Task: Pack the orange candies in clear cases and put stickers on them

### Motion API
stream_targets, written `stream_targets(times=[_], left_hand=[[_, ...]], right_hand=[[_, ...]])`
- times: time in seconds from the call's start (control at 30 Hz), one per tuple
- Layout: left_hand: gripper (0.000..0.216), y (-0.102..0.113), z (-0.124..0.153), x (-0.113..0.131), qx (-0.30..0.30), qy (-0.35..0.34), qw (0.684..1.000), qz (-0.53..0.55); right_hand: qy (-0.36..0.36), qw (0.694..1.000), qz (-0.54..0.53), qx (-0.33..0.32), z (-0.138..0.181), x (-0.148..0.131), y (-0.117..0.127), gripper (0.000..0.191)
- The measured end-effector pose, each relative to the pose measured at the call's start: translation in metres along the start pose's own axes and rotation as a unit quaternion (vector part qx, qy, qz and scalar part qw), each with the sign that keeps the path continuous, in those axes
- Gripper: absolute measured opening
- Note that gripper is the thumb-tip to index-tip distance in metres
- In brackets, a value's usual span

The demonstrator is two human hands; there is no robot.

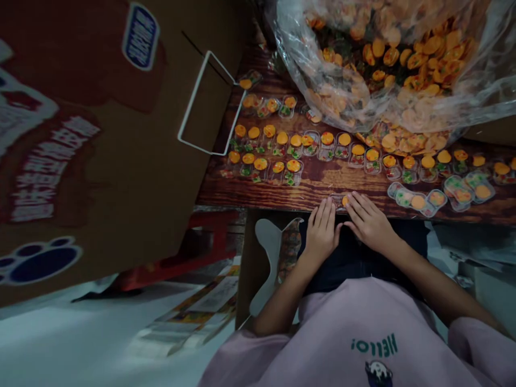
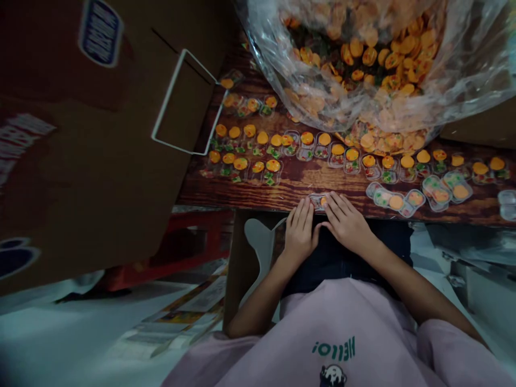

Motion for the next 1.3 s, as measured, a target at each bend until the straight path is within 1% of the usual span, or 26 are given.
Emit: stream_targets(times=[0.07, 0.2, 0.27, 0.33, 0.43, 0.5, 0.53, 0.6, 0.67, 0.7, 0.73, 0.77, 0.8, 0.87, 0.93, 0.97, 1.03, 1.07, 1.13, 1.2, 1.23, 1.3], left_hand=[[0.062, -0.004, 0.002, 0.001, -0.004, 0.020, 1.000, -0.001], [0.065, -0.001, -0.006, 0.003, -0.009, 0.027, 1.000, -0.004], [0.067, 0.000, -0.012, 0.005, -0.023, 0.014, 1.000, -0.006], [0.071, -0.002, -0.015, 0.009, -0.044, -0.014, 0.999, -0.008], [0.072, -0.004, -0.018, 0.013, -0.052, -0.036, 0.998, -0.016], [0.066, -0.003, -0.021, 0.013, -0.045, -0.025, 0.998, -0.023], [0.062, -0.002, -0.023, 0.013, -0.043, -0.017, 0.999, -0.026], [0.051, 0.001, -0.028, 0.013, -0.045, -0.004, 0.999, -0.031], [0.040, 0.004, -0.034, 0.012, -0.049, 0.008, 0.998, -0.032], [0.036, 0.006, -0.037, 0.011, -0.052, 0.013, 0.998, -0.030], [0.033, 0.009, -0.039, 0.010, -0.056, 0.017, 0.998, -0.026], [0.033, 0.010, -0.042, 0.009, -0.061, 0.019, 0.998, -0.020], [0.035, 0.012, -0.045, 0.008, -0.066, 0.018, 0.998, -0.013], [0.044, 0.016, -0.052, 0.006, -0.075, 0.009, 0.997, 0.014], [0.047, 0.016, -0.058, 0.008, -0.096, -0.013, 0.994, 0.058], [0.044, 0.016, -0.060, 0.011, -0.108, -0.026, 0.990, 0.081], [0.030, 0.015, -0.064, 0.015, -0.122, -0.038, 0.985, 0.114], [0.022, 0.017, -0.065, 0.016, -0.116, -0.033, 0.985, 0.124], [0.017, 0.024, -0.066, 0.016, -0.069, -0.008, 0.987, 0.148], [0.020, 0.032, -0.063, 0.015, -0.008, 0.014, 0.980, 0.200], [0.022, 0.035, -0.061, 0.016, 0.022, 0.018, 0.971, 0.238], [0.028, 0.037, -0.057, 0.018, 0.067, 0.019, 0.941, 0.330]], right_hand=[[-0.006, 1.000, 0.011, -0.018, 0.002, -0.003, -0.006, 0.058], [-0.017, 0.999, 0.025, -0.033, 0.002, -0.005, -0.012, 0.063], [-0.020, 0.999, 0.024, -0.045, 0.000, -0.006, -0.013, 0.065], [-0.024, 0.998, 0.021, -0.059, -0.004, -0.008, -0.013, 0.068], [-0.024, 0.997, 0.020, -0.069, -0.007, -0.013, -0.003, 0.065], [-0.029, 0.999, 0.019, -0.040, -0.003, -0.014, 0.013, 0.055], [-0.044, 0.999, 0.022, -0.009, 0.004, -0.010, 0.024, 0.050], [-0.113, 0.990, 0.037, 0.078, 0.028, 0.007, 0.053, 0.043], [-0.209, 0.964, 0.059, 0.154, 0.064, 0.033, 0.079, 0.041], [-0.250, 0.950, 0.070, 0.172, 0.083, 0.046, 0.088, 0.042], [-0.282, 0.940, 0.079, 0.173, 0.099, 0.059, 0.094, 0.044], [-0.303, 0.935, 0.086, 0.161, 0.111, 0.070, 0.096, 0.047], [-0.315, 0.934, 0.092, 0.140, 0.120, 0.080, 0.096, 0.050], [-0.320, 0.937, 0.099, 0.102, 0.127, 0.092, 0.094, 0.056], [-0.312, 0.941, 0.100, 0.089, 0.123, 0.095, 0.092, 0.060], [-0.305, 0.943, 0.099, 0.088, 0.117, 0.095, 0.092, 0.061], [-0.291, 0.948, 0.099, 0.078, 0.100, 0.091, 0.088, 0.059], [-0.285, 0.951, 0.104, 0.066, 0.090, 0.089, 0.085, 0.056], [-0.273, 0.953, 0.123, 0.036, 0.071, 0.085, 0.078, 0.050], [-0.258, 0.955, 0.148, 0.013, 0.058, 0.081, 0.074, 0.047], [-0.249, 0.956, 0.157, 0.008, 0.054, 0.079, 0.072, 0.046], [-0.236, 0.957, 0.166, 0.008, 0.050, 0.076, 0.071, 0.045]])
Point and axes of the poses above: each hand's wrist, its own z-axis away from the middle knuckle, its own y-axis out of the back of the hand, x = y × z, the point moved 9 cm from there along -z, towards the middle knuckle, and after that the axes turned 9 degrees about -x, right-handed, at the moved point
